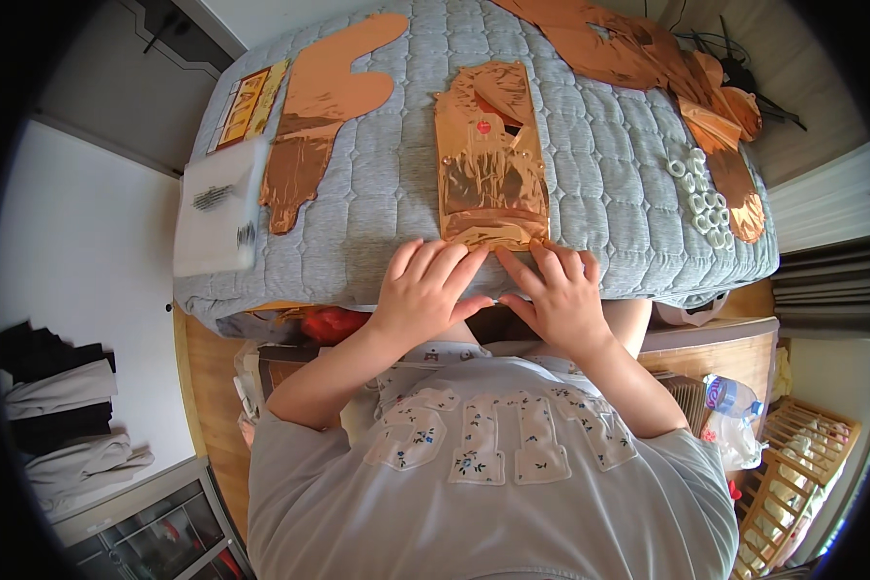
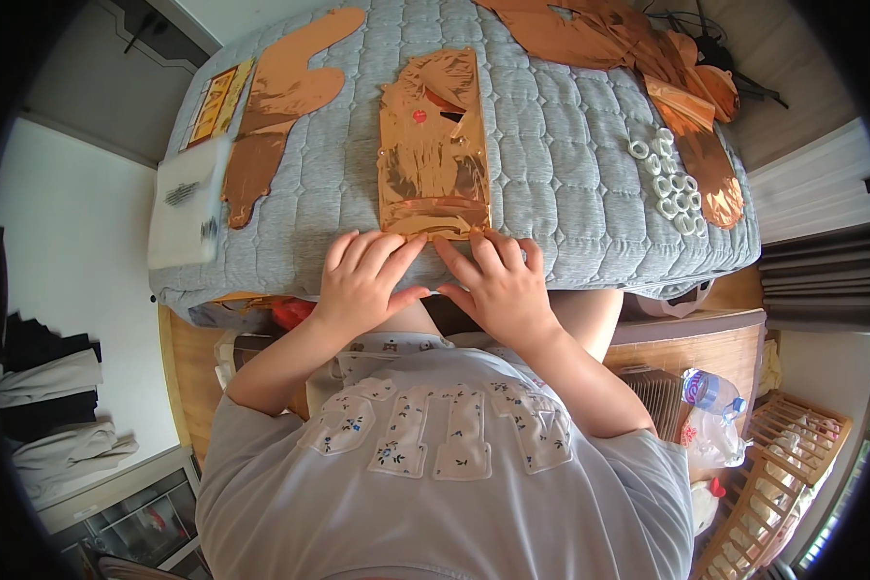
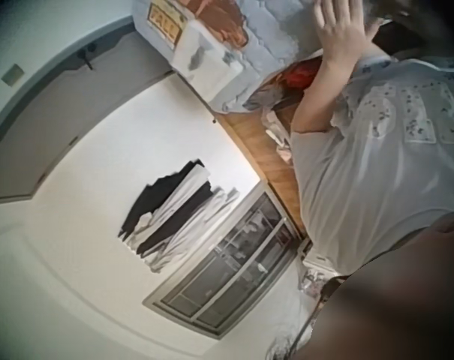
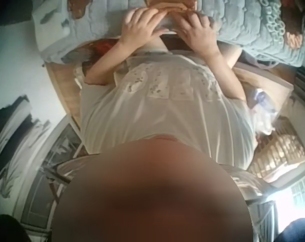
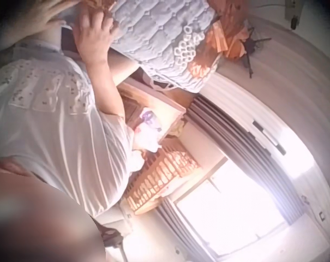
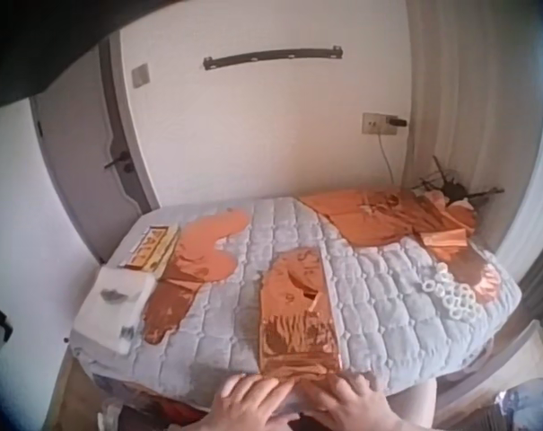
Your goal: The person folds a foil balloon into a small square by hand and slides it into a plastic packaging sleeve with a cardboard insert.
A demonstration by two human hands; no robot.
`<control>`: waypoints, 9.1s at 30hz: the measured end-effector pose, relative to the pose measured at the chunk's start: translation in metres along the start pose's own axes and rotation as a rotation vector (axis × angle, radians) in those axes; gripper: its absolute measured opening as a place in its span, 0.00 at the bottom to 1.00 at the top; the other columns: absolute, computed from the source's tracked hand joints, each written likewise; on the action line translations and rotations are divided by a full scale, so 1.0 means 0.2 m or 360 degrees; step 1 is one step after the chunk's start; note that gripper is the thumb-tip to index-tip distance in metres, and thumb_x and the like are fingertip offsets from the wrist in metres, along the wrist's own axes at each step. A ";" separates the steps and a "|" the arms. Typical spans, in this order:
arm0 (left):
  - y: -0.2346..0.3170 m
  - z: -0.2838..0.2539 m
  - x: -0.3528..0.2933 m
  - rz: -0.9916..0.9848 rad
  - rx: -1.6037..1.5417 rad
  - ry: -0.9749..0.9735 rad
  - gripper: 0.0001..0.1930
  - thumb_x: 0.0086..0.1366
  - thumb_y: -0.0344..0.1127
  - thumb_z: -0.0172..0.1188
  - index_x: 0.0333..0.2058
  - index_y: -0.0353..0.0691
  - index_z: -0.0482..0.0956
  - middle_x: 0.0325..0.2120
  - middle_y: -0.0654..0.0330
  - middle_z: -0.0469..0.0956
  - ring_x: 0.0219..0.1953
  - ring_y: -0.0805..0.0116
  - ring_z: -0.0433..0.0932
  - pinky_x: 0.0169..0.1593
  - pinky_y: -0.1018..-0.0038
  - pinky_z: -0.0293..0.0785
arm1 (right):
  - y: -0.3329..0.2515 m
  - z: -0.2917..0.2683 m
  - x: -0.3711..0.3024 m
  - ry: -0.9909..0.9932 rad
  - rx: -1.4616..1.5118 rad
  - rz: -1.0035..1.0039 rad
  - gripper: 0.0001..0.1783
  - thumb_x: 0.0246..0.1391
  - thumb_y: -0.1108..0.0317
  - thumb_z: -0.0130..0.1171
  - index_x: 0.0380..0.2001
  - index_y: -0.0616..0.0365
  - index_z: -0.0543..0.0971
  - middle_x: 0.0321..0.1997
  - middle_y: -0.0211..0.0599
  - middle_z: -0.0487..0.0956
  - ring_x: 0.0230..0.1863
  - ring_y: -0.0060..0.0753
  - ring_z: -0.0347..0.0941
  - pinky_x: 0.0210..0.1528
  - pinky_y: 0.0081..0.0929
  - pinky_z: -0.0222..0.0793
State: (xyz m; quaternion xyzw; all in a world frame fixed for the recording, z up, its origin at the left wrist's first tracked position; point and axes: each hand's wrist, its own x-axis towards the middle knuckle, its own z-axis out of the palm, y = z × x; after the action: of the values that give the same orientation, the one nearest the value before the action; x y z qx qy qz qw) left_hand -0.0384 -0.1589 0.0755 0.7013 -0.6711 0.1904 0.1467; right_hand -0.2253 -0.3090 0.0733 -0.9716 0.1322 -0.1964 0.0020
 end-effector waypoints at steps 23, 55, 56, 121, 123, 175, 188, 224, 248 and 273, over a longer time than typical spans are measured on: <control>-0.12 -0.05 0.00 -0.0148 -0.0462 -0.0034 0.26 0.63 0.49 0.68 0.57 0.48 0.80 0.44 0.64 0.76 0.49 0.63 0.75 0.56 0.62 0.63 | 0.24 -0.17 0.06 -0.0104 0.0736 0.0216 0.19 0.55 0.66 0.67 0.51 0.50 0.84 0.52 0.31 0.82 0.57 0.44 0.71 0.68 0.41 0.57; -0.23 -0.09 0.09 -0.0002 -0.0425 -0.0306 0.52 0.46 0.62 0.78 0.65 0.45 0.67 0.65 0.53 0.67 0.71 0.53 0.63 0.76 0.45 0.52 | 0.26 -0.12 0.17 -0.0148 0.0539 -0.0106 0.37 0.42 0.77 0.69 0.61 0.56 0.75 0.68 0.44 0.70 0.70 0.53 0.65 0.69 0.46 0.65; -0.24 -0.08 0.10 -0.0001 -0.0425 -0.0307 0.52 0.46 0.62 0.78 0.65 0.45 0.67 0.65 0.53 0.67 0.71 0.53 0.63 0.76 0.45 0.52 | 0.27 -0.12 0.18 -0.0145 0.0528 -0.0148 0.36 0.43 0.76 0.68 0.60 0.56 0.75 0.68 0.44 0.70 0.70 0.53 0.65 0.69 0.47 0.65; -0.37 -0.03 0.31 -0.0249 -0.1166 -0.0283 0.14 0.63 0.32 0.65 0.47 0.38 0.83 0.43 0.55 0.81 0.47 0.51 0.79 0.50 0.60 0.76 | 0.33 -0.07 0.39 0.0007 0.0703 -0.0178 0.17 0.57 0.66 0.67 0.51 0.52 0.83 0.50 0.30 0.86 0.52 0.38 0.79 0.58 0.38 0.67; -0.38 -0.01 0.34 -0.0321 -0.1152 -0.0278 0.12 0.67 0.35 0.64 0.46 0.35 0.83 0.36 0.53 0.83 0.39 0.56 0.82 0.43 0.64 0.76 | 0.31 -0.07 0.45 -0.0338 0.1413 0.0620 0.16 0.64 0.66 0.63 0.52 0.61 0.81 0.47 0.41 0.86 0.47 0.34 0.81 0.53 0.32 0.73; -0.33 -0.06 0.16 0.0008 -0.0875 -0.0149 0.22 0.53 0.22 0.70 0.49 0.42 0.84 0.47 0.60 0.82 0.49 0.56 0.80 0.52 0.62 0.79 | 0.29 -0.08 0.26 0.0026 0.0753 -0.0264 0.16 0.53 0.70 0.68 0.47 0.54 0.84 0.52 0.36 0.84 0.54 0.44 0.79 0.57 0.41 0.72; -0.36 -0.06 0.22 0.0079 -0.0797 -0.0272 0.22 0.55 0.26 0.68 0.50 0.41 0.77 0.50 0.59 0.79 0.52 0.54 0.77 0.56 0.59 0.75 | 0.31 -0.08 0.32 -0.0065 0.0938 -0.0061 0.15 0.57 0.68 0.66 0.48 0.57 0.82 0.47 0.42 0.84 0.49 0.47 0.78 0.55 0.39 0.73; -0.49 -0.02 0.43 -0.1042 -0.1411 -0.0653 0.46 0.60 0.34 0.75 0.73 0.44 0.58 0.42 0.56 0.81 0.38 0.68 0.82 0.44 0.71 0.78 | 0.26 0.05 0.59 -0.0192 0.0957 0.1066 0.24 0.62 0.58 0.63 0.52 0.67 0.78 0.39 0.55 0.85 0.41 0.51 0.83 0.44 0.40 0.75; -0.46 0.26 0.49 0.0069 -0.0337 -0.0528 0.41 0.70 0.66 0.52 0.75 0.56 0.56 0.77 0.55 0.50 0.79 0.53 0.46 0.79 0.52 0.41 | 0.27 -0.06 0.42 0.0075 0.1355 0.1045 0.29 0.58 0.70 0.68 0.62 0.62 0.72 0.33 0.37 0.84 0.34 0.24 0.78 0.40 0.25 0.73; -0.46 0.26 0.49 0.0086 -0.0324 -0.0594 0.43 0.70 0.71 0.49 0.75 0.52 0.57 0.77 0.51 0.50 0.79 0.53 0.45 0.78 0.51 0.42 | 0.57 -0.04 0.63 -0.0669 0.0428 0.0050 0.56 0.43 0.42 0.76 0.74 0.44 0.66 0.80 0.31 0.59 0.81 0.48 0.47 0.81 0.49 0.41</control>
State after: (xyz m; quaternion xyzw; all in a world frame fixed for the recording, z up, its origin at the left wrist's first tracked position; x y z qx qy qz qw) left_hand 0.0600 -0.2642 0.0799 0.6877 -0.7210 -0.0077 0.0849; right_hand -0.1454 -0.4518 0.1229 -0.9799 0.1166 -0.0057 0.1617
